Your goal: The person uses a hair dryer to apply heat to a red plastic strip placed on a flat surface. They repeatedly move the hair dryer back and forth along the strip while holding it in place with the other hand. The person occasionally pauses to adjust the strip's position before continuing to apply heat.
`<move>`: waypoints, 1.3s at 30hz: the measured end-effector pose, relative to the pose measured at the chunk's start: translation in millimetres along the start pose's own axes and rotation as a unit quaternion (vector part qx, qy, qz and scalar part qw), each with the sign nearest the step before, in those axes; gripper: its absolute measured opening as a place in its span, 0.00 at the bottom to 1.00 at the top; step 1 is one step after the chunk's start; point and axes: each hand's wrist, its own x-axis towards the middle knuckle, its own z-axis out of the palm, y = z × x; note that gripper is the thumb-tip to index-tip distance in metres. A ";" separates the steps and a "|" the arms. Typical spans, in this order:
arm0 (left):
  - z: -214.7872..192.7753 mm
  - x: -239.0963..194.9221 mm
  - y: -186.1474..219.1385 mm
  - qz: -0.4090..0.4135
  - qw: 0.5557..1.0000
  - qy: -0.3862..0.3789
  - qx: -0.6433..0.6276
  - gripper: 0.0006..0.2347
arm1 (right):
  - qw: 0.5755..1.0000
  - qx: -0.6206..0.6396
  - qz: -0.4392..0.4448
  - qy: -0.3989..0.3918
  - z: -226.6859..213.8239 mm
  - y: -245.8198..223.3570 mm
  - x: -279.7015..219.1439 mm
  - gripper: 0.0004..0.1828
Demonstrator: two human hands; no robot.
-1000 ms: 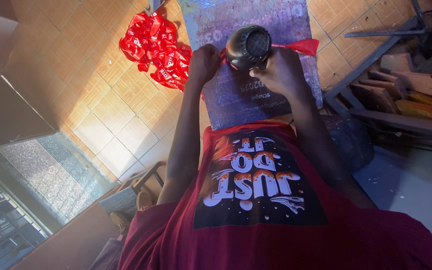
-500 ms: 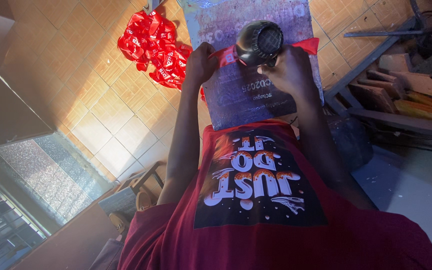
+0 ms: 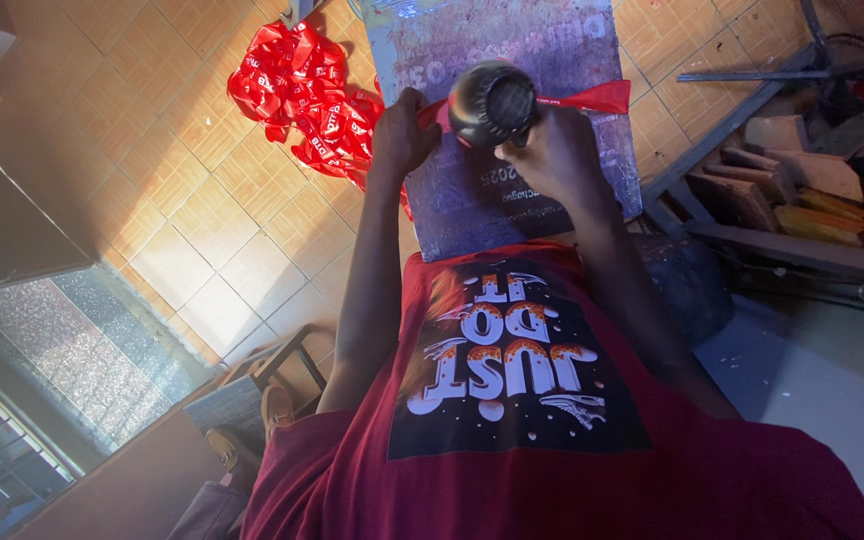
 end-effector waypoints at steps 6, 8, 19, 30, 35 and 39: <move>-0.8 1.0 -4.1 0.016 1.000 0.003 -0.006 0.13 | 0.996 -0.046 0.079 0.016 -18.0 16.8 3.2 0.11; -2.4 0.7 -1.9 0.013 1.000 -0.001 -0.007 0.13 | 0.996 -0.038 0.074 0.026 -19.1 22.6 2.5 0.12; -3.0 -1.8 -3.3 0.009 1.000 0.001 -0.010 0.15 | 1.000 0.015 -0.010 0.011 4.8 10.1 17.7 0.11; -5.4 -1.6 -6.0 0.009 0.999 -0.011 -0.041 0.16 | 0.997 -0.032 0.069 0.000 -26.0 14.7 3.3 0.20; -9.2 0.5 -10.3 0.020 0.998 -0.029 -0.054 0.17 | 0.997 -0.044 0.068 -0.008 -24.3 19.7 -0.7 0.14; -14.2 -0.9 -7.9 0.014 0.998 -0.034 -0.052 0.18 | 0.995 -0.071 0.065 -0.012 -14.1 13.9 6.4 0.16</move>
